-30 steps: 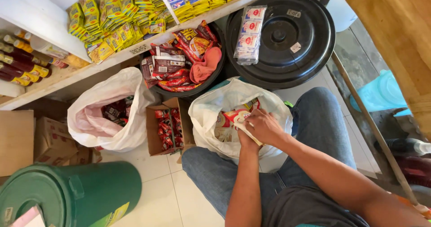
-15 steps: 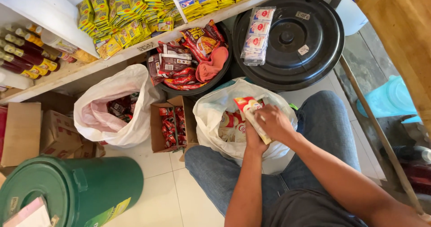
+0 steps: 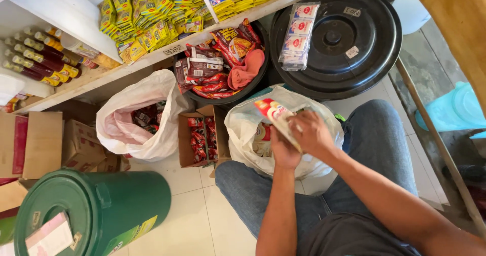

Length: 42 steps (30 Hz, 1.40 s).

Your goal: Cleaning packets of coffee creamer with a cloth and placing them on a grocery store shelf.

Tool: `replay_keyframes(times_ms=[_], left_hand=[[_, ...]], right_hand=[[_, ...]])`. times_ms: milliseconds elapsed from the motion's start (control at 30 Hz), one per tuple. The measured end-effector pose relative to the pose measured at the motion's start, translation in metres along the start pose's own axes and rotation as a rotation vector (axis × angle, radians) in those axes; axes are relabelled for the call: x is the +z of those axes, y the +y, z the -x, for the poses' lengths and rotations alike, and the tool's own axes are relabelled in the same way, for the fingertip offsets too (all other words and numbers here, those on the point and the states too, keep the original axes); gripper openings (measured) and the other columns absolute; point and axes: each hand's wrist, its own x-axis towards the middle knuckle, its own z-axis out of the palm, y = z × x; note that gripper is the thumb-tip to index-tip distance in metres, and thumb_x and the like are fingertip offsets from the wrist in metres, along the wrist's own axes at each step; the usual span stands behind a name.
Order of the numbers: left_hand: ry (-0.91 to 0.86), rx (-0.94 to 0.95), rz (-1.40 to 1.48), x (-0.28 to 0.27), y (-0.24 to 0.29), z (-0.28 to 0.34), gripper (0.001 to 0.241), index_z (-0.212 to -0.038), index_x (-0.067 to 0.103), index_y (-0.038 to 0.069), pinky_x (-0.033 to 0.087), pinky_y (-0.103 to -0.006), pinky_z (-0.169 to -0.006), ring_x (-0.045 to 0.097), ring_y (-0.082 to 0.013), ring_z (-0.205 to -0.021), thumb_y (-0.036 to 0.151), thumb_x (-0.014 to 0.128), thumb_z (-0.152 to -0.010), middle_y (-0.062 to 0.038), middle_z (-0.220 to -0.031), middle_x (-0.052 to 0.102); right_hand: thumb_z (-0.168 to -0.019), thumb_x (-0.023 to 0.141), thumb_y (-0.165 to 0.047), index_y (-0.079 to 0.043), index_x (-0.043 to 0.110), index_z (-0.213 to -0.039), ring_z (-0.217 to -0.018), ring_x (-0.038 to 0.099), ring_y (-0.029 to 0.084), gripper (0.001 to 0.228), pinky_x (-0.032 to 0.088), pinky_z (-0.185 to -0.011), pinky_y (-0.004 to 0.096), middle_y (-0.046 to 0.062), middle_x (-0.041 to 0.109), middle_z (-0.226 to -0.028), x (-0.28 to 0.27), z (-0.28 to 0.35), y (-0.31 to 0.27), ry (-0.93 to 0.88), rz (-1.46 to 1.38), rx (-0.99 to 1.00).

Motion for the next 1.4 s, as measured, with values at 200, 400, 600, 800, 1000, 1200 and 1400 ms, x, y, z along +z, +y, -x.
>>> replay_keyframes(times_ms=[200,400,600,800,1000,1200,1400], left_hand=[[-0.037,-0.044,-0.039,-0.020,-0.018,-0.009,0.056,-0.149,0.051,0.014,0.049,-0.0388,-0.110,0.060,-0.0212,-0.128,0.054,0.038,-0.112,-0.005,-0.140,0.061],[-0.058,-0.001,0.025,0.013,0.001,0.004,0.062,-0.147,0.051,0.012,0.048,-0.0408,-0.105,0.060,-0.0247,-0.124,0.058,0.036,-0.108,-0.007,-0.139,0.061],[-0.067,0.094,-0.026,0.013,0.008,0.000,0.061,-0.149,0.049,0.007,0.044,-0.0413,-0.114,0.056,-0.0273,-0.132,0.050,0.033,-0.109,-0.010,-0.147,0.057],[-0.143,0.107,0.012,0.000,0.016,0.001,0.063,-0.154,0.045,0.005,0.039,-0.0440,-0.120,0.051,-0.0304,-0.140,0.049,0.032,-0.109,-0.014,-0.155,0.051],[-0.126,0.180,0.008,0.025,0.028,0.010,0.067,-0.156,0.039,0.008,0.037,-0.0477,-0.120,0.048,-0.0336,-0.141,0.053,0.035,-0.107,-0.014,-0.157,0.049],[-0.269,0.258,-0.134,0.022,0.030,0.016,0.077,-0.158,0.037,0.002,0.037,-0.0480,-0.123,0.046,-0.0377,-0.145,0.059,0.040,-0.107,-0.021,-0.158,0.046],[-0.286,0.276,-0.394,0.033,0.039,0.019,0.067,-0.159,0.034,0.005,0.033,-0.0453,-0.124,0.041,-0.0308,-0.150,0.043,0.047,-0.106,-0.016,-0.162,0.043]], right_hand=[[-0.096,0.064,-0.022,-0.010,0.075,-0.115,-0.105,0.060,0.035,0.025,0.047,-0.094,0.046,0.015,0.067,-0.107,-0.009,0.006,-0.003,0.002,-0.019,0.096],[-0.090,0.068,-0.022,-0.008,0.072,-0.104,-0.108,0.060,0.034,0.020,0.048,-0.095,0.047,0.012,0.070,-0.113,-0.015,-0.005,0.012,0.027,0.069,-0.072],[-0.091,0.070,-0.018,-0.010,0.076,-0.111,-0.104,0.061,0.033,0.022,0.048,-0.094,0.047,0.014,0.068,-0.107,-0.008,0.007,-0.018,0.055,-0.027,-0.044],[-0.093,0.069,-0.016,-0.010,0.075,-0.113,-0.108,0.061,0.034,0.022,0.047,-0.096,0.046,0.013,0.067,-0.110,-0.016,-0.005,-0.019,0.116,-0.001,-0.075],[-0.093,0.070,-0.017,-0.010,0.075,-0.116,-0.107,0.060,0.034,0.025,0.049,-0.096,0.046,0.013,0.066,-0.111,-0.011,0.010,-0.027,0.064,-0.034,-0.047],[-0.094,0.072,-0.015,-0.010,0.074,-0.117,-0.112,0.061,0.032,0.024,0.051,-0.094,0.043,0.014,0.065,-0.117,-0.014,0.009,-0.031,0.127,-0.208,-0.084],[-0.094,0.070,-0.013,-0.009,0.072,-0.119,-0.111,0.062,0.030,0.025,0.052,-0.094,0.042,0.014,0.064,-0.115,0.000,0.028,-0.046,0.096,-0.265,-0.121]])
